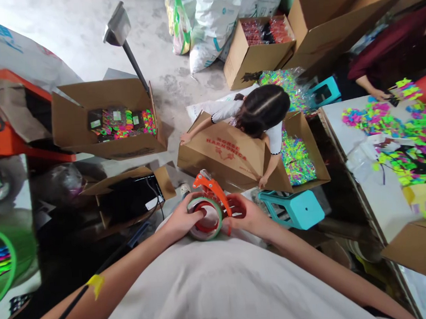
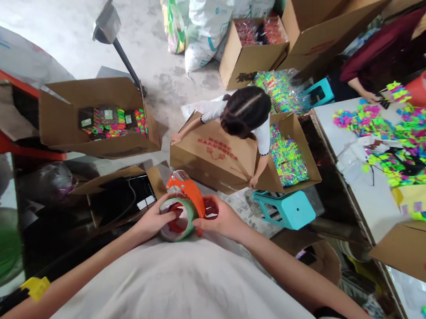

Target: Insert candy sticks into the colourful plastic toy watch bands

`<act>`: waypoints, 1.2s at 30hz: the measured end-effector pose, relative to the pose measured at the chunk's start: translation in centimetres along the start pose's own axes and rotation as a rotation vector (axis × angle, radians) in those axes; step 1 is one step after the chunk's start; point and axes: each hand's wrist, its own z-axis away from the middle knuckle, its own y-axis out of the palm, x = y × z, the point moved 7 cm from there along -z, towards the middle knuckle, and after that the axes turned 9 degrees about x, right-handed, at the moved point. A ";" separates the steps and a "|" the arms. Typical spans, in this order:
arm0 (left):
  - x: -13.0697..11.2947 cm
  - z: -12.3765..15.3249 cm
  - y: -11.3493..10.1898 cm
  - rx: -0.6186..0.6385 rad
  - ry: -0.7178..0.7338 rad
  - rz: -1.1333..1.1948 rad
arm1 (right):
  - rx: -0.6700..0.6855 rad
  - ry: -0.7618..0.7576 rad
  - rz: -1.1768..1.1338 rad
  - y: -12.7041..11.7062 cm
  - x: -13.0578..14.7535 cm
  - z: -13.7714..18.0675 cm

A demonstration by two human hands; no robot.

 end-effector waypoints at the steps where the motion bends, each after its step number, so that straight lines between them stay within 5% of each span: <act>1: 0.0 -0.1 0.1 0.011 -0.002 0.000 | -0.010 -0.003 0.000 -0.1 0.0 0.0; 13: -3.7 -0.5 0.2 -0.168 0.303 -0.481 | -0.104 -0.019 -0.037 -1.3 0.6 -0.1; 23: -4.6 -0.1 -0.2 -0.159 0.158 -0.664 | -0.104 -0.045 0.074 -0.9 1.3 -0.9; 28: -5.5 0.8 -0.3 -0.268 0.126 -0.801 | -0.080 -0.075 0.133 -0.2 1.8 -1.4; 36: -5.4 0.6 -0.3 -0.231 0.161 -0.714 | -0.059 -0.058 0.118 -0.8 2.0 -2.3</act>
